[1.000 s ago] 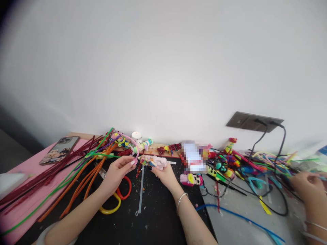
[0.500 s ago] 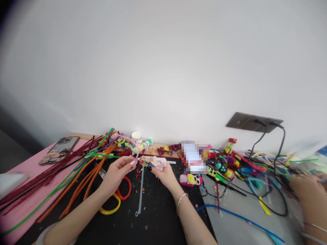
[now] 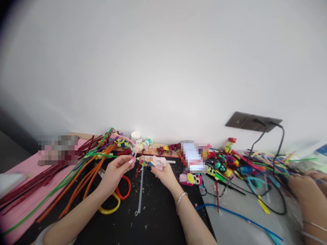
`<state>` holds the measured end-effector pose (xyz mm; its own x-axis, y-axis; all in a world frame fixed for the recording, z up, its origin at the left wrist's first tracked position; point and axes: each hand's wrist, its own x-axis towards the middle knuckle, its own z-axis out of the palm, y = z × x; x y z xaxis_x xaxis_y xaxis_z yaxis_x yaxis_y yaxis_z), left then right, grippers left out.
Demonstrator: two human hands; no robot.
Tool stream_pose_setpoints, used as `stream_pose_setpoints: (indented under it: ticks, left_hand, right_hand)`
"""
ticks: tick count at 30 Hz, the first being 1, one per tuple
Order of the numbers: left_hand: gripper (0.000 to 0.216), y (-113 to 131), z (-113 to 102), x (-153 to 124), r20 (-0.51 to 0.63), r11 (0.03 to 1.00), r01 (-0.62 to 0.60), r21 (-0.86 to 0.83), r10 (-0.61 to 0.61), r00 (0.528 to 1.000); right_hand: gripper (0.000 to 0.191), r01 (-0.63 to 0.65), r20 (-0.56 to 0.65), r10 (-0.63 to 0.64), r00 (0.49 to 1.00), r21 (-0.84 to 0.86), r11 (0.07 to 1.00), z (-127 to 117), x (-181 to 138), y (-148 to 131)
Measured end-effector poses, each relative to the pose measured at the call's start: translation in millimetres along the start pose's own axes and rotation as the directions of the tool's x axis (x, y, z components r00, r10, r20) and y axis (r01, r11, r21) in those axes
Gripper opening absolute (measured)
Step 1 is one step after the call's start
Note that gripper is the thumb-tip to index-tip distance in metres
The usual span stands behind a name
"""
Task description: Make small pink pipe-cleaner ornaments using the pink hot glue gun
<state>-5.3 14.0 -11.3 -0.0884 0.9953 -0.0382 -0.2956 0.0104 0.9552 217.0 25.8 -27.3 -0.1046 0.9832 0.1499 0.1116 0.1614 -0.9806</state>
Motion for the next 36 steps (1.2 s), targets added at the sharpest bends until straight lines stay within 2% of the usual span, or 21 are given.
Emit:
stream_pose_setpoints:
  ticks: [9, 13, 24, 28, 32, 36]
  left_hand:
    - [0.045, 9, 1, -2, -0.044, 1.000, -0.007, 0.019, 0.008, 0.999]
    - [0.042, 12, 1, -3, -0.048, 0.998, -0.016, 0.060, 0.019, 0.999]
    - [0.039, 14, 3, -3, -0.055, 0.998, -0.047, 0.040, 0.049, 0.997]
    - [0.043, 14, 1, 0, -0.108, 0.997, -0.064, 0.032, 0.067, 0.992]
    - [0.047, 11, -2, 2, -0.137, 0.993, -0.090, 0.073, 0.099, 0.986]
    - [0.048, 9, -3, 3, -0.131, 0.986, -0.107, 0.131, 0.124, 0.984]
  right_hand:
    - [0.013, 0.032, -0.018, -0.032, 0.999, -0.024, 0.999, 1, -1, -3]
    - [0.010, 0.024, 0.013, -0.024, 1.000, -0.037, 0.999, 1, -2, -2]
    - [0.021, 0.061, 0.078, -0.059, 0.995, -0.021, 0.998, -1, -4, 0]
    - [0.019, 0.043, 0.062, -0.037, 0.997, -0.094, 0.995, 0, -6, 1]
    - [0.012, 0.113, 0.004, -0.117, 0.993, -0.272, 0.956, -1, -5, 3]
    - [0.034, 0.148, -0.051, -0.208, 0.977, -0.540, 0.829, -5, -4, 3]
